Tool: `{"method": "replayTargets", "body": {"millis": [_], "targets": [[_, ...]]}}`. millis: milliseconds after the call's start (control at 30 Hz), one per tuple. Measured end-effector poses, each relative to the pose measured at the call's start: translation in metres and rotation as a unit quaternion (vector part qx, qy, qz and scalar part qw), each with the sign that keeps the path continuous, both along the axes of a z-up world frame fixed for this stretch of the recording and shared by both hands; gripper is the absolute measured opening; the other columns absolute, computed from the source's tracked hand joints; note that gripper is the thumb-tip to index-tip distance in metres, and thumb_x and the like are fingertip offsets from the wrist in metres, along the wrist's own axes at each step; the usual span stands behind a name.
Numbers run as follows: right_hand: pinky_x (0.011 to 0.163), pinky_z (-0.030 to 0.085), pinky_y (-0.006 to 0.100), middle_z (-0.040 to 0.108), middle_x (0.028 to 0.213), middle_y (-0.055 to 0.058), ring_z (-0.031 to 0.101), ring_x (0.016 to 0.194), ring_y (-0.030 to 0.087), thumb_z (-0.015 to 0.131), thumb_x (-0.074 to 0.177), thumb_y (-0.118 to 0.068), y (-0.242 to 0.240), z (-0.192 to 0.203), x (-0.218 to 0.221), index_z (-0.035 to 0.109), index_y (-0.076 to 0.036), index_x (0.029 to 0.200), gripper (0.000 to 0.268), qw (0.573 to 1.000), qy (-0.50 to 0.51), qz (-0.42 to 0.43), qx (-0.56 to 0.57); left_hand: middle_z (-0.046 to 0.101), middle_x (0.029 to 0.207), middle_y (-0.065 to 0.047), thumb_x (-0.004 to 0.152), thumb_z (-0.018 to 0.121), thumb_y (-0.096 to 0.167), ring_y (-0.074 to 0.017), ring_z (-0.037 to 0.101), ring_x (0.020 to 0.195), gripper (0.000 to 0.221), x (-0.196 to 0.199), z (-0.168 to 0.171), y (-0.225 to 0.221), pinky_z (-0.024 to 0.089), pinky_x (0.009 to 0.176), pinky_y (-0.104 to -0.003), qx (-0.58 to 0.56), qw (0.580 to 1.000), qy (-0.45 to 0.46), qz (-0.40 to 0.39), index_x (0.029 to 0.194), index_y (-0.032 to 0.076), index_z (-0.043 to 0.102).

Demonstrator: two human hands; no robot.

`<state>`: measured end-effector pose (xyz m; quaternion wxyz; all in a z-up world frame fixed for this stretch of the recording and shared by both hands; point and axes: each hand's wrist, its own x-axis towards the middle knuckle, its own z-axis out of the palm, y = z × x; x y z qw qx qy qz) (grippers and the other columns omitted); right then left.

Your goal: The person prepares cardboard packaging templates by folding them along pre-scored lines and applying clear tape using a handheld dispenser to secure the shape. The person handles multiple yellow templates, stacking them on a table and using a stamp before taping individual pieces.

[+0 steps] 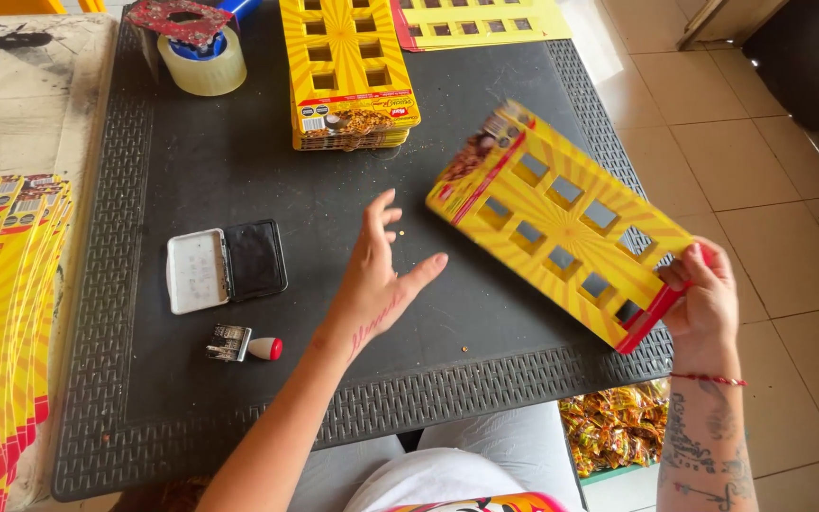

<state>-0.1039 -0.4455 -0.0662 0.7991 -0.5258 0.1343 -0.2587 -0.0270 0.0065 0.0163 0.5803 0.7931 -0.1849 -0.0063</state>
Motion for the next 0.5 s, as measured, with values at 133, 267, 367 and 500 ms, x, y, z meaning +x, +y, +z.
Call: {"method": "replayTargets", "body": {"millis": [133,267,367,500], "targets": [[0.055,0.038,0.013,0.050,0.078,-0.003,0.040,0.060,0.003,0.052,0.112,-0.010,0.000,-0.005,0.005,0.050,-0.013,0.093,0.019,0.990,0.070,-0.109,0.056,0.049,0.146,-0.015,0.087,0.074,0.040,-0.0306,0.056,0.124,0.080,-0.031,-0.004,0.013,0.046,0.104,-0.042,0.024,0.999,0.041,-0.023,0.150,0.014,0.031],[0.071,0.057,0.023,0.060,0.097,0.005,0.055,0.065,0.006,0.063,0.100,-0.004,0.015,0.015,0.000,0.046,-0.013,0.100,0.019,0.981,0.101,-0.112,0.120,0.054,0.146,-0.005,0.088,0.069,0.042,-0.0201,0.058,0.125,0.064,-0.062,0.010,0.025,0.047,0.103,-0.039,0.070,0.989,0.120,-0.048,0.142,0.020,0.043],[0.078,0.065,0.048,0.069,0.099,0.012,0.071,0.088,0.021,0.067,0.089,0.001,0.007,0.003,-0.011,0.056,-0.009,0.105,0.022,0.976,0.207,-0.067,0.001,0.062,0.137,0.001,0.087,0.070,0.041,-0.0153,0.062,0.119,0.053,-0.075,0.002,0.033,0.055,0.088,-0.034,0.093,0.983,0.149,-0.052,0.134,0.024,0.053],[0.065,0.061,0.024,0.061,0.088,0.006,0.068,0.081,0.017,0.062,0.088,-0.008,0.039,0.046,-0.015,0.053,-0.010,0.094,0.011,0.906,0.373,-0.079,-0.186,0.063,0.130,0.005,0.089,0.069,0.038,-0.0115,0.062,0.116,0.045,-0.088,-0.002,0.041,0.054,0.060,-0.028,0.109,0.979,0.162,-0.053,0.129,0.023,0.058]]}}
